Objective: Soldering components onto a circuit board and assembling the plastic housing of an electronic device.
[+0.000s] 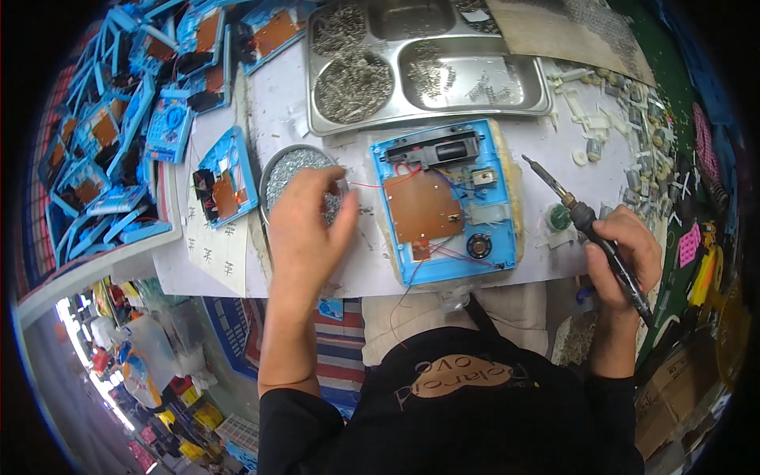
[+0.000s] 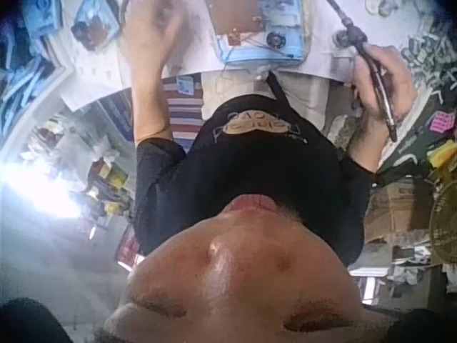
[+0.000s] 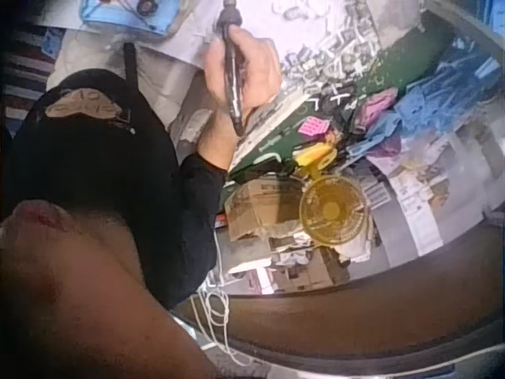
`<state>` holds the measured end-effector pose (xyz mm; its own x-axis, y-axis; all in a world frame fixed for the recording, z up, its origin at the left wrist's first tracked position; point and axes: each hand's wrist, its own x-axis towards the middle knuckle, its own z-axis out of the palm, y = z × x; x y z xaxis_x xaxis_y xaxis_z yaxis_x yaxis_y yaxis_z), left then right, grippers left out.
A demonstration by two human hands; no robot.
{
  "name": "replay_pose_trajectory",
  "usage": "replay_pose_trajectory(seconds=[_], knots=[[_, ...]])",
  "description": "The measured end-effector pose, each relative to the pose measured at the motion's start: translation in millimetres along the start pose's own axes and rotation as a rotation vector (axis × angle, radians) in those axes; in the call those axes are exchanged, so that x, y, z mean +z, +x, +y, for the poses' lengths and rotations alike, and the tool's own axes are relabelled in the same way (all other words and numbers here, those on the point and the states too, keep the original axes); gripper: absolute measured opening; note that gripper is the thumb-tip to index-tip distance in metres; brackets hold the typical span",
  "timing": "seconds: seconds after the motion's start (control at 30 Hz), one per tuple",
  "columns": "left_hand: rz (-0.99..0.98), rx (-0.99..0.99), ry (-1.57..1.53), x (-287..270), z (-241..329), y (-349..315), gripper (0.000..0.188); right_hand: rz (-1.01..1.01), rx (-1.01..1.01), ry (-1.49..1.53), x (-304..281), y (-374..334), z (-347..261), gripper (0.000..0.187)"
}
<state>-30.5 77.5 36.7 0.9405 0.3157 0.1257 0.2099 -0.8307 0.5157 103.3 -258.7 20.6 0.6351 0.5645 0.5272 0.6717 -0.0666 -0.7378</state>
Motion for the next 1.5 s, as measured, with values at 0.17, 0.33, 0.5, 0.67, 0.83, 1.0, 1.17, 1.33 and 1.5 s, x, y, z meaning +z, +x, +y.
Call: replay_pose_trajectory(seconds=[0.17, 0.33, 0.5, 0.67, 0.83, 1.0, 1.17, 1.33, 1.5], knots=[[-0.013, 0.055, -0.411, 37, 5, -8, 0.027, -0.054, -0.029, -0.012, 9, 10, -3, 0.028], [0.17, 0.412, -0.277, 49, 8, 10, 0.021, -0.021, -0.014, -0.031, 10, 12, -7, 0.026], [0.042, 0.745, -0.141, 49, 9, 27, 0.04, -0.023, 0.002, -0.047, 12, 11, -7, 0.027], [-0.017, 0.895, -0.111, 53, 5, 36, 0.042, -0.021, 0.007, -0.055, 10, 12, -7, 0.027], [-0.031, 0.692, -0.318, 56, 9, 27, 0.032, -0.01, 0.006, -0.065, 9, 13, -7, 0.027], [-0.082, -0.166, -1.076, 56, 23, 3, 0.019, -0.031, 0.01, -0.032, 15, 19, -7, 0.028], [0.032, -0.259, -1.038, 62, 30, 0, 0.017, 0.031, 0.13, 0.055, 35, 28, -15, 0.034], [0.111, -0.198, -1.001, 64, 33, 1, 0.011, -0.025, 0.289, 0.203, 75, 44, -22, 0.046], [0.039, -0.151, -0.957, 63, 30, 4, 0.011, 0.058, 0.251, 0.357, 118, 63, -13, 0.048]])
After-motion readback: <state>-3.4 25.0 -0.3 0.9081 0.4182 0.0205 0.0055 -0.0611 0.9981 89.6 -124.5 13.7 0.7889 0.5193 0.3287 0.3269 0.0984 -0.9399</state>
